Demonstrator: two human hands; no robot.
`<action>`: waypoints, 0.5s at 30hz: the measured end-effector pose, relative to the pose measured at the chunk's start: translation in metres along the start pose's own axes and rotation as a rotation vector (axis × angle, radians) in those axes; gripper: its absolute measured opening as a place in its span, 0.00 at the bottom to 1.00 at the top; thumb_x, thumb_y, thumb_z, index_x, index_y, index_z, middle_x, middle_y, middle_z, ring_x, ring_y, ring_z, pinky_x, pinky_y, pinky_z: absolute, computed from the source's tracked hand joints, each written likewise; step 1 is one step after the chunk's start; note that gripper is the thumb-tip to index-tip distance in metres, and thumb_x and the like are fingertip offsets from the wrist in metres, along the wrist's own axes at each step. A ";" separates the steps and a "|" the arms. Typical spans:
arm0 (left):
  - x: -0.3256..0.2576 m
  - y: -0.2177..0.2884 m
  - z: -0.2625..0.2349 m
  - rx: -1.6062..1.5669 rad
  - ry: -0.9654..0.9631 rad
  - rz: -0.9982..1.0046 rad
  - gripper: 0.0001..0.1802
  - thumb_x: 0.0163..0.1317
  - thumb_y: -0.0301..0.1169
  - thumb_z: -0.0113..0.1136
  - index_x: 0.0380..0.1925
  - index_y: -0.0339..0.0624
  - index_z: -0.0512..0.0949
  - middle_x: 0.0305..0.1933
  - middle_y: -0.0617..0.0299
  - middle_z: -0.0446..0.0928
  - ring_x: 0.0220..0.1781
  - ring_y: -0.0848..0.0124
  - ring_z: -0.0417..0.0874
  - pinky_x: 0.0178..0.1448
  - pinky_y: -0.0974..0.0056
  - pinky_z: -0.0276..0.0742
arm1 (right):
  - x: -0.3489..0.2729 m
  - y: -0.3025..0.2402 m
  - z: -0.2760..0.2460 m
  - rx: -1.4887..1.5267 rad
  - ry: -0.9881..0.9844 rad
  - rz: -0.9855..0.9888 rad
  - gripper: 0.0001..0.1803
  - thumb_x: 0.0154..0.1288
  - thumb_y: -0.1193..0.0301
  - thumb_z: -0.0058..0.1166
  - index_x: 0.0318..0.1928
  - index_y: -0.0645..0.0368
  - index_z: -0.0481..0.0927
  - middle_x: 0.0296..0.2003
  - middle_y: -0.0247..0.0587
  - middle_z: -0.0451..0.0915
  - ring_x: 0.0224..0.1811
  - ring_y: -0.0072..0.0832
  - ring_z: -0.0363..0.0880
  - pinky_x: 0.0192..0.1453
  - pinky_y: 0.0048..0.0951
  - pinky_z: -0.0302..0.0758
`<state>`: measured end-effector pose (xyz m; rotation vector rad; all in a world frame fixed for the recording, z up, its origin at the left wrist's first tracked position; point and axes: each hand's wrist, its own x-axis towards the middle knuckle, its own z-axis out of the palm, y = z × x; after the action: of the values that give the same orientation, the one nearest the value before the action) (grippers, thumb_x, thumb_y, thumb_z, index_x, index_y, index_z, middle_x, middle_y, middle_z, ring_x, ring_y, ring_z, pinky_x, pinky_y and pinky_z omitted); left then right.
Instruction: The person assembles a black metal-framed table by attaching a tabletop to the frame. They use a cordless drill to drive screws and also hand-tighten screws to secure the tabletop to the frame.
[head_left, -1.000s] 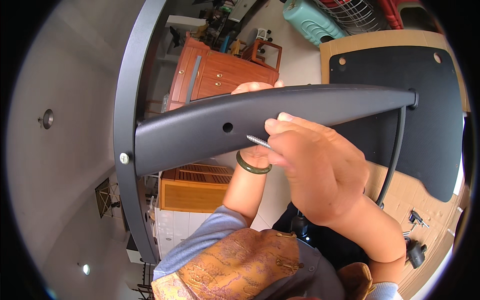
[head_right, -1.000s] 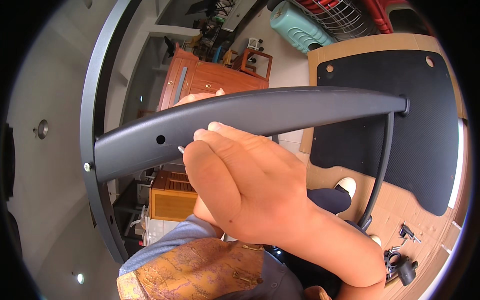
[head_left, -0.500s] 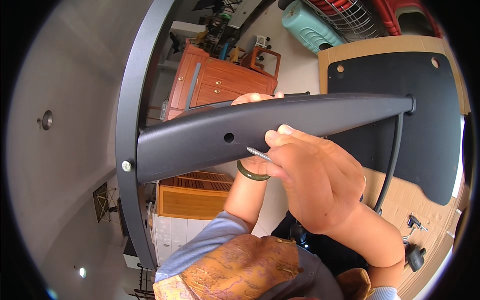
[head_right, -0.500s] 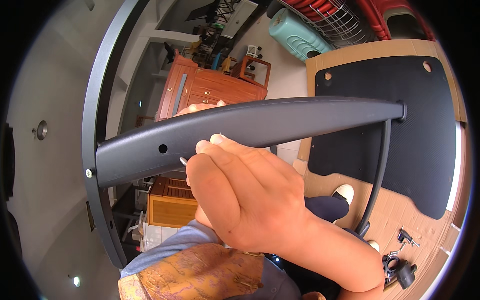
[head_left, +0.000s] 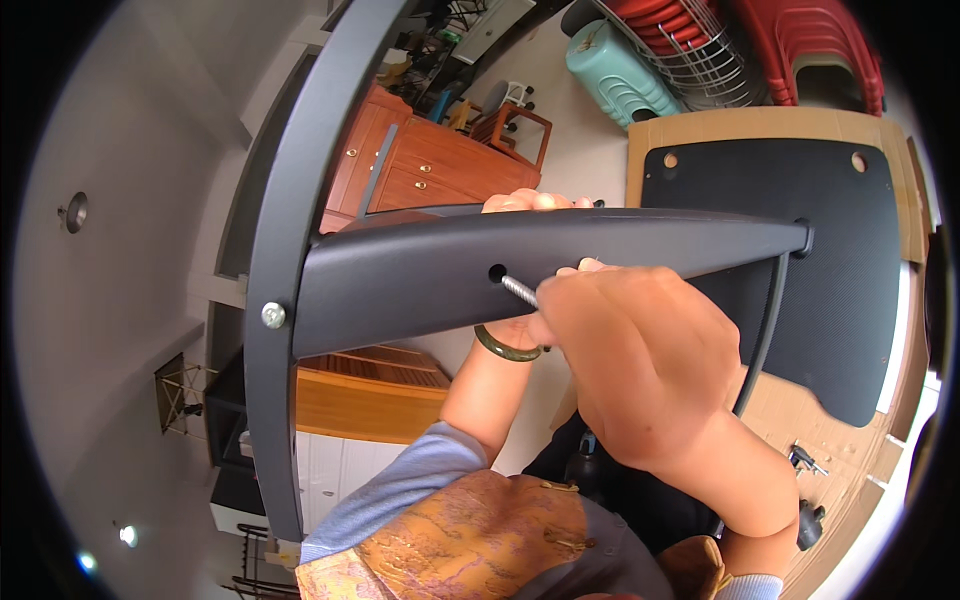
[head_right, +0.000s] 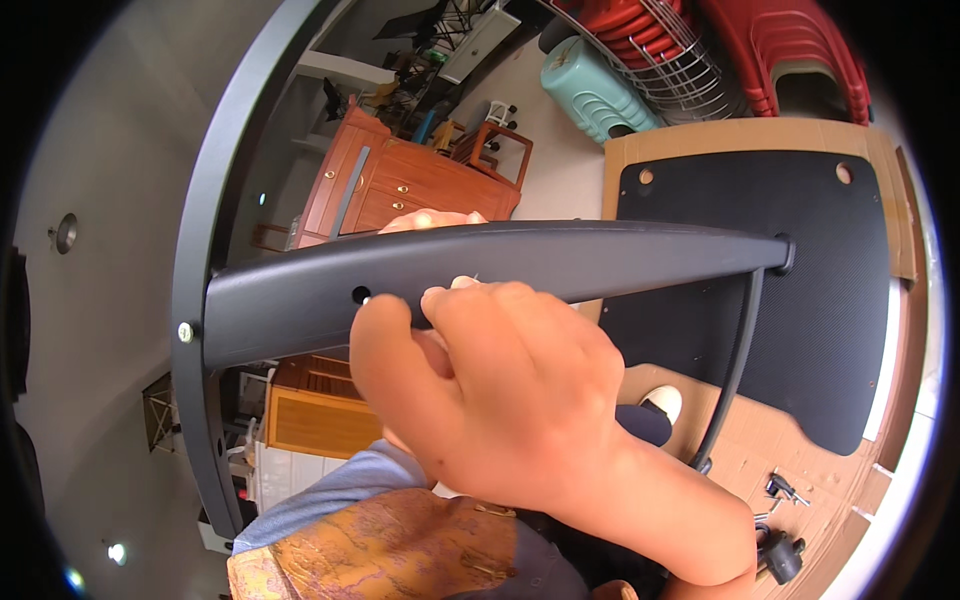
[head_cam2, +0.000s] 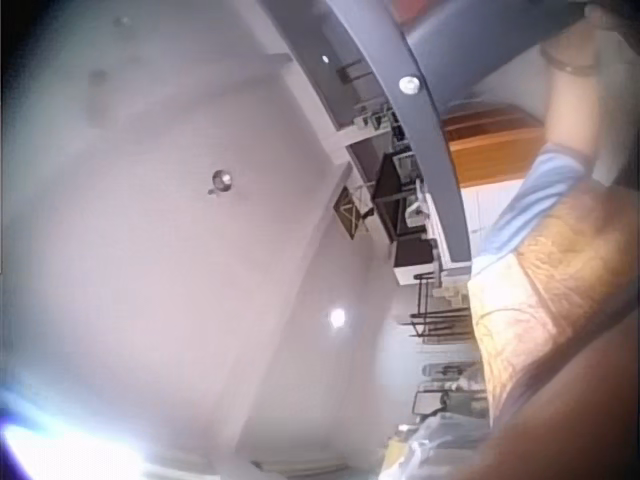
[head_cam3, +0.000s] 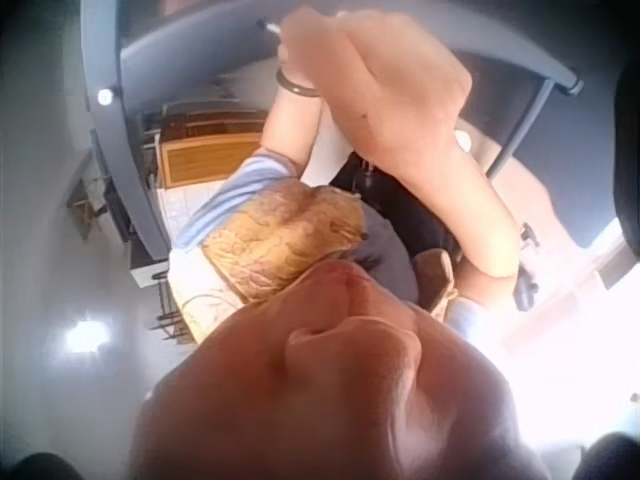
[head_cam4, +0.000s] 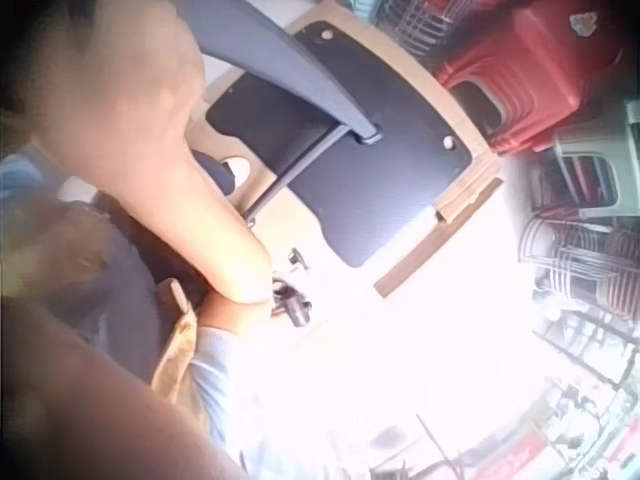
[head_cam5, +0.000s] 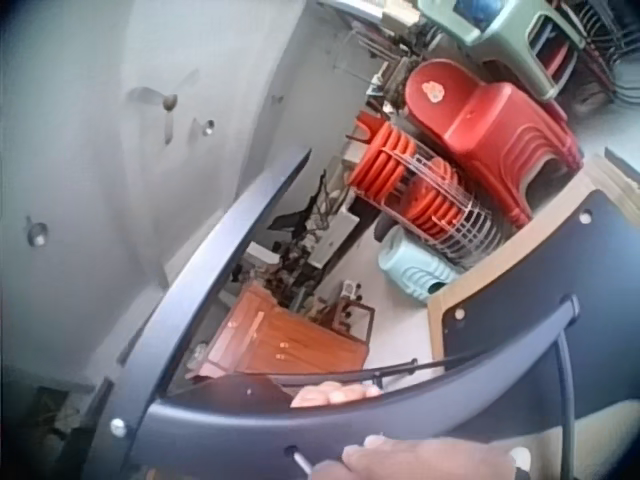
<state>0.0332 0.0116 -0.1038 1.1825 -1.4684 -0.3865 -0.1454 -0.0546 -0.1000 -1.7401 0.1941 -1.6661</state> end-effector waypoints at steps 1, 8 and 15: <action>0.003 0.006 0.003 0.162 -0.030 0.011 0.17 0.57 0.33 0.61 0.39 0.46 0.63 0.41 0.66 0.68 0.46 0.70 0.72 0.63 0.55 0.68 | 0.005 -0.004 -0.005 -0.021 -0.077 0.035 0.13 0.46 0.80 0.61 0.35 0.60 0.77 0.25 0.39 0.76 0.25 0.34 0.76 0.30 0.28 0.73; 0.007 0.011 0.006 -0.855 -0.062 -0.210 0.15 0.63 0.31 0.57 0.47 0.35 0.72 0.51 0.54 0.74 0.52 0.62 0.78 0.58 0.60 0.77 | 0.017 -0.014 0.020 -0.047 0.078 -0.040 0.10 0.50 0.80 0.61 0.34 0.59 0.77 0.25 0.40 0.74 0.25 0.35 0.73 0.29 0.29 0.72; 0.007 0.014 -0.005 -0.910 -0.042 -0.250 0.20 0.59 0.35 0.62 0.48 0.37 0.73 0.51 0.58 0.75 0.53 0.69 0.75 0.60 0.63 0.72 | 0.010 -0.029 0.034 -0.193 0.186 -0.071 0.07 0.54 0.78 0.60 0.33 0.60 0.76 0.23 0.40 0.73 0.25 0.35 0.73 0.29 0.30 0.71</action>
<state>0.0328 0.0134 -0.0875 0.6027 -0.9725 -1.1147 -0.1227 -0.0256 -0.0724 -1.7467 0.3947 -1.9167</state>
